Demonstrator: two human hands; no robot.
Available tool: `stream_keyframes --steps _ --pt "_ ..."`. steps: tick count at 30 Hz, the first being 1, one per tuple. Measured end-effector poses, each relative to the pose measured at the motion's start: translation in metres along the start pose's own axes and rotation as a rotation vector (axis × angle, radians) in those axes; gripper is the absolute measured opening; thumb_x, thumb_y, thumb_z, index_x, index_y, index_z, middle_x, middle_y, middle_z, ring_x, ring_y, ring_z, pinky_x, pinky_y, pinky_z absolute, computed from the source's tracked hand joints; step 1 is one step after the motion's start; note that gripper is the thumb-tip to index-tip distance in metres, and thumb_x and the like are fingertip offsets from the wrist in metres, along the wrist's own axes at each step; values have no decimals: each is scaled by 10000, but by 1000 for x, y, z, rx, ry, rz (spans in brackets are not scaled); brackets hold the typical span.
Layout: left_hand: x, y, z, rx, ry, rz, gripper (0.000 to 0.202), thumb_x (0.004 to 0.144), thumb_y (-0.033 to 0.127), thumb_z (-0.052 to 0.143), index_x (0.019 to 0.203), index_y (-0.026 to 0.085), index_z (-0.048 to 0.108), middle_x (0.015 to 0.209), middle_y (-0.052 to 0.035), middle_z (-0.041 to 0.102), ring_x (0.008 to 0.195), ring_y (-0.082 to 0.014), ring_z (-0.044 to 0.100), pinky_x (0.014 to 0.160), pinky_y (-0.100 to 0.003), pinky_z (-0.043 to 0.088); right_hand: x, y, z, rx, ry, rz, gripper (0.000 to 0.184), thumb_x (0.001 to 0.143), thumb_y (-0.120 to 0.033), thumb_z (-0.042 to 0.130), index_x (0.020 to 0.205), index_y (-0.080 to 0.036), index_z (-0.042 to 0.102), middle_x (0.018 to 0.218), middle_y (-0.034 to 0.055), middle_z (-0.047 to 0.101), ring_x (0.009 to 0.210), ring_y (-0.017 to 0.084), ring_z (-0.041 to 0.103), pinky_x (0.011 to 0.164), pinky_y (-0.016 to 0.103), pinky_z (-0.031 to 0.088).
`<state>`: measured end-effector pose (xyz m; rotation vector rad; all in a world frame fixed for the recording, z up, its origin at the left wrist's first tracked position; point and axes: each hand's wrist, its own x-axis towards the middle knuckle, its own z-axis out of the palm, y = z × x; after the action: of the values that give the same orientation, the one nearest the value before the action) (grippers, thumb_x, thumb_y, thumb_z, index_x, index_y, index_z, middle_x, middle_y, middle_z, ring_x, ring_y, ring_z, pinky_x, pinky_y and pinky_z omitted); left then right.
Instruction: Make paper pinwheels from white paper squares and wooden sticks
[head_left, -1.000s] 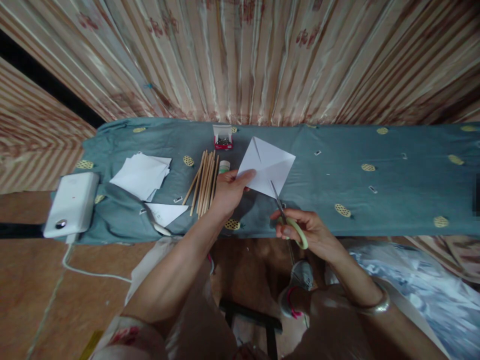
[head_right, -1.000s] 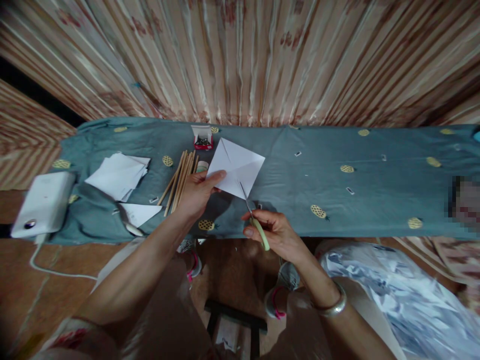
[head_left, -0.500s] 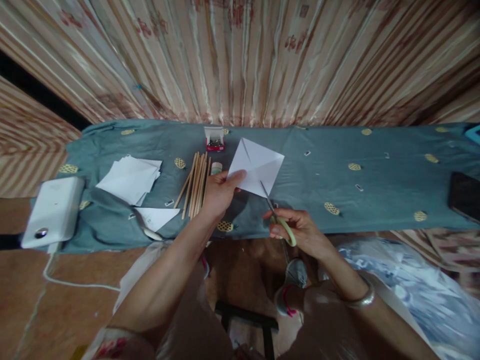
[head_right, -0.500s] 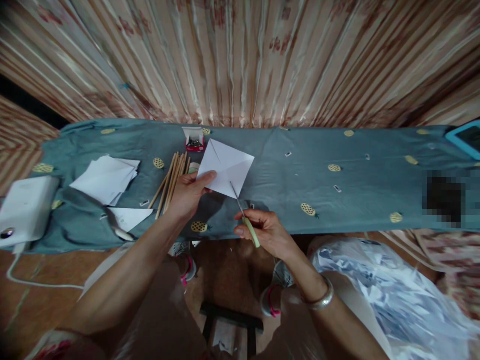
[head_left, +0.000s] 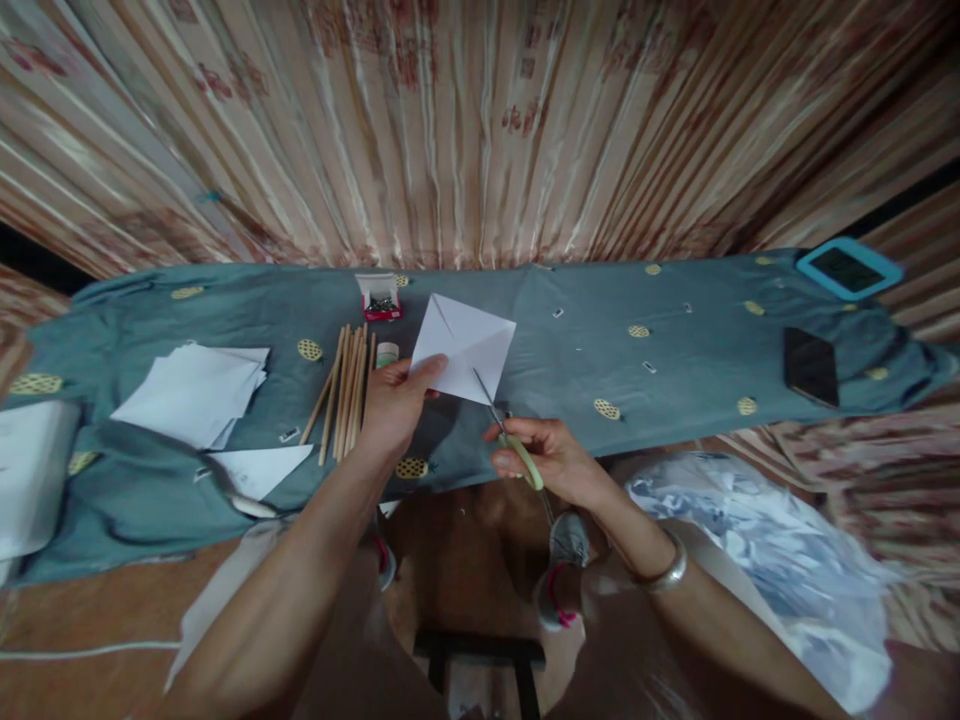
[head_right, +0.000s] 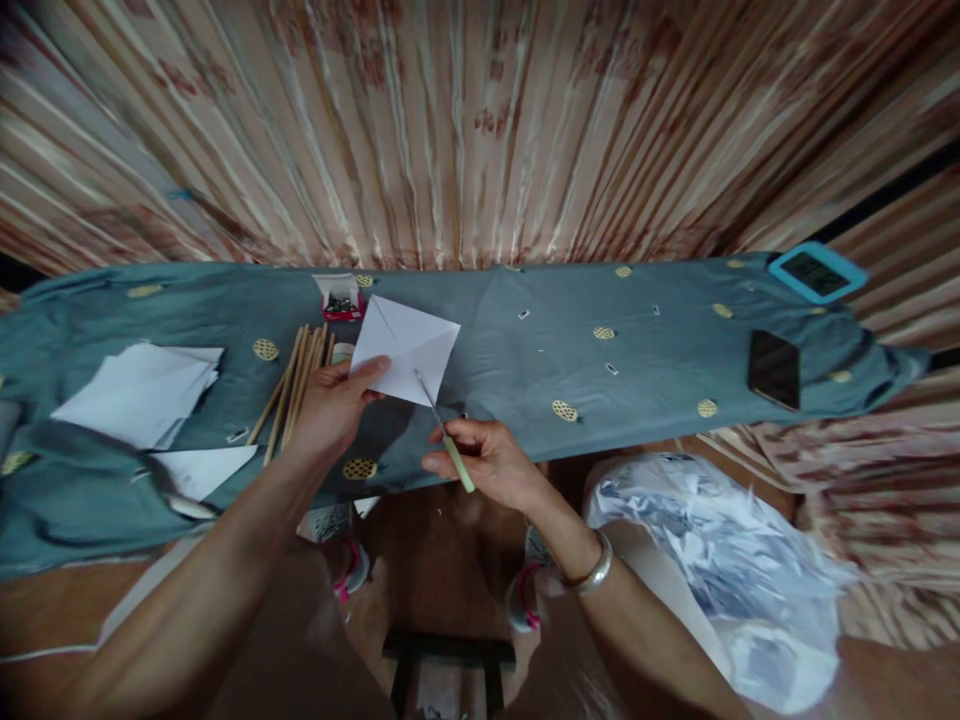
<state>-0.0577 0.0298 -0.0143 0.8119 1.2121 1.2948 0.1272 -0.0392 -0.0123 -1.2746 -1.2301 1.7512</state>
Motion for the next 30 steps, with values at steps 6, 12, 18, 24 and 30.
stream_keyframes --steps 6,12,18,24,30 --pt "-5 -2 0 5 14 -28 358 508 420 839 695 147 704 754 -59 707 643 -158 600 525 -232 427 -6 0 0 -25 -3 10 473 584 -529 821 817 -156 646 565 -62 516 520 71 468 486 204 352" --pt "-13 -1 -1 0 18 -22 358 527 387 824 744 129 706 808 -96 715 679 -176 618 548 -245 448 -17 -4 7 -32 4 7 488 590 -543 812 842 -159 646 569 -60 540 530 74 481 491 203 355" --pt "-20 3 -2 -8 -12 -37 309 556 372 793 717 122 712 758 -88 704 635 -159 596 541 -247 430 -26 0 16 36 45 10 467 599 -495 826 874 -160 653 581 -64 544 524 60 467 508 200 357" --pt "-22 6 -9 27 -40 -21 272 596 377 774 676 128 700 694 -59 680 608 -139 569 544 -241 418 -27 2 18 -6 57 -7 469 588 -498 832 874 -159 680 576 -59 536 507 57 420 485 209 324" --pt "-24 5 -12 21 -45 -36 271 612 376 758 735 137 722 715 -54 689 618 -145 581 565 -257 435 -27 1 20 -50 49 -10 443 602 -468 836 888 -165 688 591 -49 548 527 68 428 492 214 335"
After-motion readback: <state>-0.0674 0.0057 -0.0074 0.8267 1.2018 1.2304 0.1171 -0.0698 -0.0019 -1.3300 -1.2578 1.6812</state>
